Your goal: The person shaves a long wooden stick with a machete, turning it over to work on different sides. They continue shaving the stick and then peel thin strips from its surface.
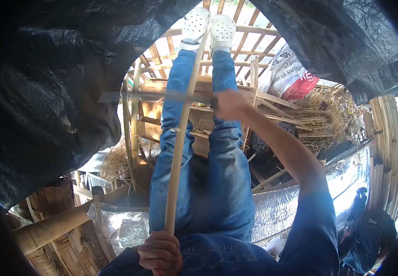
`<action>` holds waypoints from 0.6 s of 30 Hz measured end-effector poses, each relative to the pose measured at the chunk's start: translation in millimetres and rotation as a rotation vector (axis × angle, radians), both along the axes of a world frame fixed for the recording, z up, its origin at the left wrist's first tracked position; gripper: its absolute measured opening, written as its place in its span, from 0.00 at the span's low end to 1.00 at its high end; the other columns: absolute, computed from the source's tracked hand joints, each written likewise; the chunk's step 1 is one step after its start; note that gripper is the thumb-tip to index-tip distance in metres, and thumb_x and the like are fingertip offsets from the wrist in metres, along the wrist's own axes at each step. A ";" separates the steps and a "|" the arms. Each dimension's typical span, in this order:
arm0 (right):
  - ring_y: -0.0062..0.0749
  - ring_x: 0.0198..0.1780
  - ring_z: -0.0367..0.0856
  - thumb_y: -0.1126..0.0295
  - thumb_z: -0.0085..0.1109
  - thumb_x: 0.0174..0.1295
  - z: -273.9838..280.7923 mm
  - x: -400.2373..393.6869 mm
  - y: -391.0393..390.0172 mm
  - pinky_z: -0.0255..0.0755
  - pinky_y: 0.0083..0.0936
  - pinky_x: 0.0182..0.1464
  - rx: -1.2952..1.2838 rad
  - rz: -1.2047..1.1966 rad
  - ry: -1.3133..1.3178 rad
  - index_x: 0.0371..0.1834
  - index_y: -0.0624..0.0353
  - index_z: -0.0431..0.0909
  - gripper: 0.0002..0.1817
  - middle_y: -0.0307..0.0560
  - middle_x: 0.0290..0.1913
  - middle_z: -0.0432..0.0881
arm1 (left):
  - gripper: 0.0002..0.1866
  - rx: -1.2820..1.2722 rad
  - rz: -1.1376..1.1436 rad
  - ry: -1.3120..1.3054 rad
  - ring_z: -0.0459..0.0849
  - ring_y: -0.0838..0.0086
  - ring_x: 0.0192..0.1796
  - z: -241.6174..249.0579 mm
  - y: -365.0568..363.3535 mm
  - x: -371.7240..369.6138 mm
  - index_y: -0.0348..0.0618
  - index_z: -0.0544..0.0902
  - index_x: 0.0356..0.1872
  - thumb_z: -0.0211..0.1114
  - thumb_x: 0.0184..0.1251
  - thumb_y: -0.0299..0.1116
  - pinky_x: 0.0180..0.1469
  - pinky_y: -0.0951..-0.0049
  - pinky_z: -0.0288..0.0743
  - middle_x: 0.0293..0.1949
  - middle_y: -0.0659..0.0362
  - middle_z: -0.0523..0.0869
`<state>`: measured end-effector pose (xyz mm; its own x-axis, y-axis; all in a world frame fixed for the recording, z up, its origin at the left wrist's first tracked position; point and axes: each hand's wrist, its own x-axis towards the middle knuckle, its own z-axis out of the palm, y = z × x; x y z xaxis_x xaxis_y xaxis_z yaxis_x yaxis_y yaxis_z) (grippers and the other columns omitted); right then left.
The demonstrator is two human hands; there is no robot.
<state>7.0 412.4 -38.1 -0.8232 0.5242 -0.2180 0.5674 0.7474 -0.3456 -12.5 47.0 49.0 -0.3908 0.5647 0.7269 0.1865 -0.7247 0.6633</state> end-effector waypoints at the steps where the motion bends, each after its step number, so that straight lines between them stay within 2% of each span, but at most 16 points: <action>1: 0.52 0.39 0.83 0.68 0.58 0.47 -0.1 -10.7 18.3 0.77 0.42 0.43 -0.002 -0.106 0.004 0.35 0.60 0.80 0.13 0.59 0.35 0.83 | 0.13 -0.017 -0.025 0.033 0.73 0.75 0.24 -4.5 -3.2 -0.9 0.46 0.73 0.24 0.52 0.69 0.37 0.30 0.69 0.69 0.20 0.62 0.69; 4: 0.52 0.38 0.83 0.67 0.58 0.51 -0.7 -21.8 61.4 0.77 0.41 0.44 0.032 -0.127 0.019 0.35 0.56 0.79 0.09 0.57 0.32 0.83 | 0.13 -0.005 -0.040 0.077 0.74 0.74 0.23 2.9 3.7 -6.8 0.46 0.73 0.23 0.52 0.69 0.37 0.30 0.68 0.68 0.19 0.63 0.70; 6: 0.52 0.39 0.82 0.66 0.57 0.53 3.5 -22.8 59.1 0.76 0.41 0.46 0.106 -0.089 0.063 0.36 0.59 0.78 0.11 0.59 0.32 0.82 | 0.13 -0.003 -0.026 0.078 0.74 0.73 0.23 5.4 5.2 -7.4 0.47 0.73 0.23 0.52 0.69 0.37 0.30 0.68 0.68 0.19 0.63 0.71; 7: 0.50 0.36 0.83 0.64 0.58 0.54 2.4 -17.6 53.9 0.78 0.40 0.43 0.081 -0.084 0.053 0.36 0.60 0.78 0.11 0.58 0.31 0.82 | 0.13 -0.001 -0.020 0.072 0.74 0.73 0.23 5.5 5.4 -7.4 0.47 0.73 0.23 0.52 0.69 0.37 0.30 0.68 0.68 0.19 0.63 0.72; 9: 0.45 0.30 0.84 0.65 0.58 0.54 17.2 -0.9 18.9 0.79 0.38 0.38 -0.026 -0.045 -0.015 0.34 0.60 0.78 0.11 0.54 0.28 0.83 | 0.13 -0.005 -0.018 0.068 0.75 0.73 0.22 4.9 4.6 -7.4 0.47 0.73 0.23 0.52 0.69 0.37 0.29 0.68 0.68 0.18 0.63 0.72; 11: 0.40 0.23 0.83 0.66 0.59 0.52 19.8 24.3 -25.6 0.79 0.36 0.34 -0.154 0.109 0.024 0.32 0.58 0.78 0.09 0.49 0.22 0.82 | 0.13 -0.025 -0.023 0.063 0.75 0.72 0.22 3.7 2.9 -5.6 0.47 0.74 0.23 0.52 0.69 0.37 0.29 0.67 0.68 0.18 0.63 0.73; 13: 0.41 0.21 0.82 0.68 0.61 0.47 32.4 45.3 -69.6 0.79 0.36 0.33 -0.197 0.262 0.040 0.31 0.58 0.78 0.09 0.47 0.18 0.80 | 0.14 -0.007 -0.008 0.043 0.73 0.73 0.20 3.2 5.7 -2.7 0.47 0.72 0.20 0.51 0.68 0.36 0.27 0.68 0.67 0.17 0.63 0.71; 16: 0.42 0.24 0.83 0.70 0.62 0.43 63.0 50.0 -99.4 0.79 0.37 0.35 -0.109 0.397 0.012 0.31 0.57 0.78 0.10 0.49 0.20 0.80 | 0.19 0.058 0.027 0.011 0.66 0.74 0.13 4.3 8.7 2.6 0.45 0.67 0.13 0.50 0.66 0.34 0.19 0.70 0.63 0.12 0.64 0.65; 18: 0.46 0.30 0.84 0.71 0.61 0.43 64.2 34.1 -82.0 0.77 0.40 0.37 -0.076 0.331 -0.041 0.32 0.58 0.79 0.10 0.52 0.24 0.81 | 0.21 0.080 0.036 0.009 0.64 0.75 0.11 5.6 10.8 2.1 0.45 0.65 0.10 0.49 0.65 0.34 0.16 0.70 0.62 0.10 0.64 0.63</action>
<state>41.1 330.3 26.1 -0.9355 0.2116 -0.2828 0.3135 0.8664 -0.3887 -10.4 57.7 54.6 -0.4035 0.4905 0.7724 0.2191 -0.7678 0.6020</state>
